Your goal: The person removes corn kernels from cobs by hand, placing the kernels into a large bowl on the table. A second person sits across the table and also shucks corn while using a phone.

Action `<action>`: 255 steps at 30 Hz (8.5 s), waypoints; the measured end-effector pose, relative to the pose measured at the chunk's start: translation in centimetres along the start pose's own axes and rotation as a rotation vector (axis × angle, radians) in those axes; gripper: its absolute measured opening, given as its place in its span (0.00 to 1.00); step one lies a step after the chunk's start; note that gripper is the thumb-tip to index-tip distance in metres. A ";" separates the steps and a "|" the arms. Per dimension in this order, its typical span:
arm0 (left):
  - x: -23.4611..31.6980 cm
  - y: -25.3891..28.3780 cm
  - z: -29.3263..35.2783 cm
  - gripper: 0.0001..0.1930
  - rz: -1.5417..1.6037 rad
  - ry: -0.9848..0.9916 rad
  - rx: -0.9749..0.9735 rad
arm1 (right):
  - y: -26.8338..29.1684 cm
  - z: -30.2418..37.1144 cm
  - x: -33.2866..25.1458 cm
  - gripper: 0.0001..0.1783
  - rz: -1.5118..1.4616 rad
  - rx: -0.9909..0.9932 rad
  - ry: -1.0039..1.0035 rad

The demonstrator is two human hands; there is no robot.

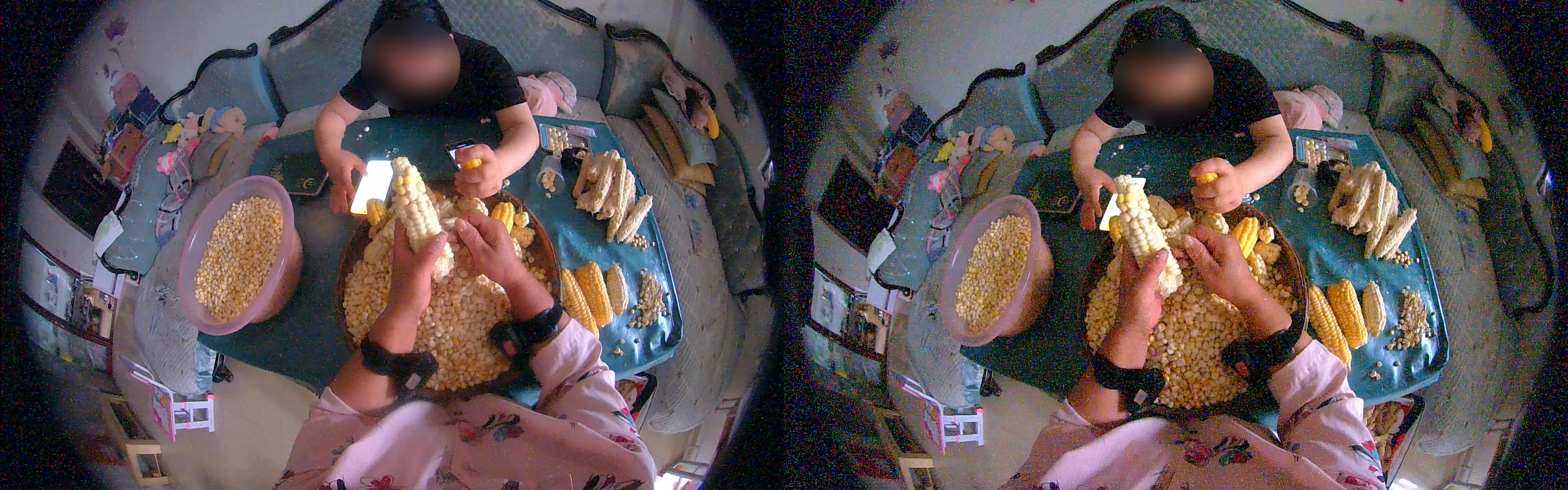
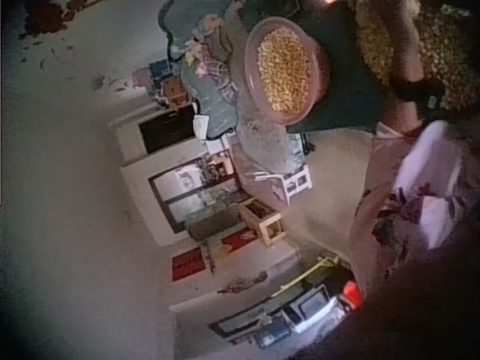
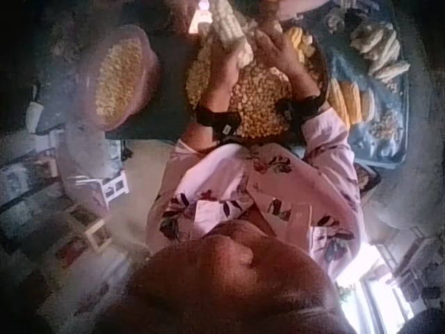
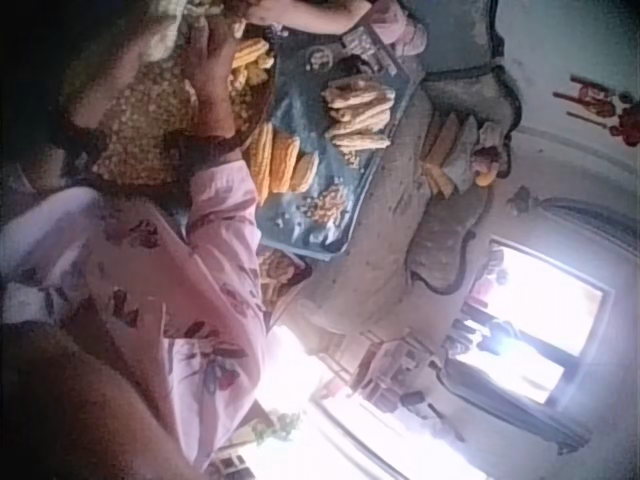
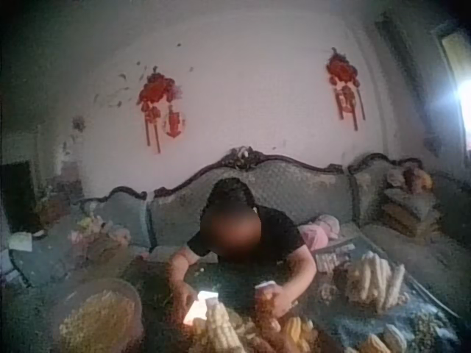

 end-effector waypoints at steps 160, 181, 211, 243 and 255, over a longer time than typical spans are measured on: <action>2.0 -1.7 0.7 0.30 -0.281 -0.091 -0.174 | 0.4 0.1 -0.1 0.12 0.050 0.037 0.049; 1.3 -1.6 0.4 0.30 -0.446 -0.183 -0.176 | -0.6 0.3 -2.2 0.13 0.296 0.002 0.218; 0.0 0.0 0.3 0.20 0.225 0.087 -0.071 | -0.2 0.2 -2.9 0.08 0.466 0.117 0.413; 1.2 -0.6 0.6 0.13 -0.068 0.058 -0.115 | -0.1 0.0 -1.6 0.06 0.299 0.073 0.105; 0.9 -0.3 0.5 0.19 -0.012 0.022 -0.050 | 0.0 0.1 -1.1 0.06 0.293 0.075 0.097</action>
Point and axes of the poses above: each hand's wrist, its own z-axis away from the middle knuckle, its own y-axis out of the back of the hand, x = y × z, the point moved 6 cm from there along -z, towards the middle knuckle, and after that the axes turned 6 degrees about -z, right-handed, at the moved point
